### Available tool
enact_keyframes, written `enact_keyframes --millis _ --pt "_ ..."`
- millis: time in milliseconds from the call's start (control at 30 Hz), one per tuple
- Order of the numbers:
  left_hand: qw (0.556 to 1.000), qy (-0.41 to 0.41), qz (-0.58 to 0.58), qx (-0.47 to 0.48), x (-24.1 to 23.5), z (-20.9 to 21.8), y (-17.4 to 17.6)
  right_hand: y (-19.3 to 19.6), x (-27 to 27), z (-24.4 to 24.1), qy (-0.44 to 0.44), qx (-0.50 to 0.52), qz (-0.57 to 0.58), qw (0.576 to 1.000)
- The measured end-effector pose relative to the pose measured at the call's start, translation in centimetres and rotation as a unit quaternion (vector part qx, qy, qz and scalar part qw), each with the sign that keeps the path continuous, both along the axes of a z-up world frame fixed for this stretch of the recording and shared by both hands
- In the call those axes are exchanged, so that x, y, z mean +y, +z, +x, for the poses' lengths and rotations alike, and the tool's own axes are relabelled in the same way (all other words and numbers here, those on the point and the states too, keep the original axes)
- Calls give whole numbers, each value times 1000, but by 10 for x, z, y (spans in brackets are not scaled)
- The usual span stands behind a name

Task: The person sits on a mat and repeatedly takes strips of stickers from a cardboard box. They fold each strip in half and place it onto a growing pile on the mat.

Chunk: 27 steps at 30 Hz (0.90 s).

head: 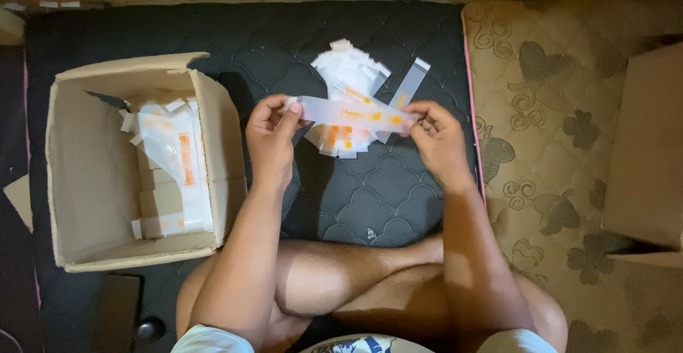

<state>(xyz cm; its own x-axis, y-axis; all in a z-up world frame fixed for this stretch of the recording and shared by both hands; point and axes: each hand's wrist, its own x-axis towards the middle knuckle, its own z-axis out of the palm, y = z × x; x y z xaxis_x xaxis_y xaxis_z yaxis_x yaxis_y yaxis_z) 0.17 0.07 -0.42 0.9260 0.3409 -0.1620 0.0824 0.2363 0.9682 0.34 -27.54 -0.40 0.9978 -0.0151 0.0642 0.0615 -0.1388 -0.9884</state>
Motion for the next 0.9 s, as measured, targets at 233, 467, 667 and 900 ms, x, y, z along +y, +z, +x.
enact_keyframes --millis 233,467,667,900 --pt "998 -24 52 -12 -3 -2 -3 20 16 -7 72 41 -97 992" --pt "990 -99 -63 -74 -11 -8 2 5 36 -19 178 51 -112 976" --pt "966 -160 -191 -68 -23 -12 0 -24 45 -13 97 77 47 991" --pt "946 -274 -148 -89 -26 -16 -7 -22 49 -12 16 80 149 985"
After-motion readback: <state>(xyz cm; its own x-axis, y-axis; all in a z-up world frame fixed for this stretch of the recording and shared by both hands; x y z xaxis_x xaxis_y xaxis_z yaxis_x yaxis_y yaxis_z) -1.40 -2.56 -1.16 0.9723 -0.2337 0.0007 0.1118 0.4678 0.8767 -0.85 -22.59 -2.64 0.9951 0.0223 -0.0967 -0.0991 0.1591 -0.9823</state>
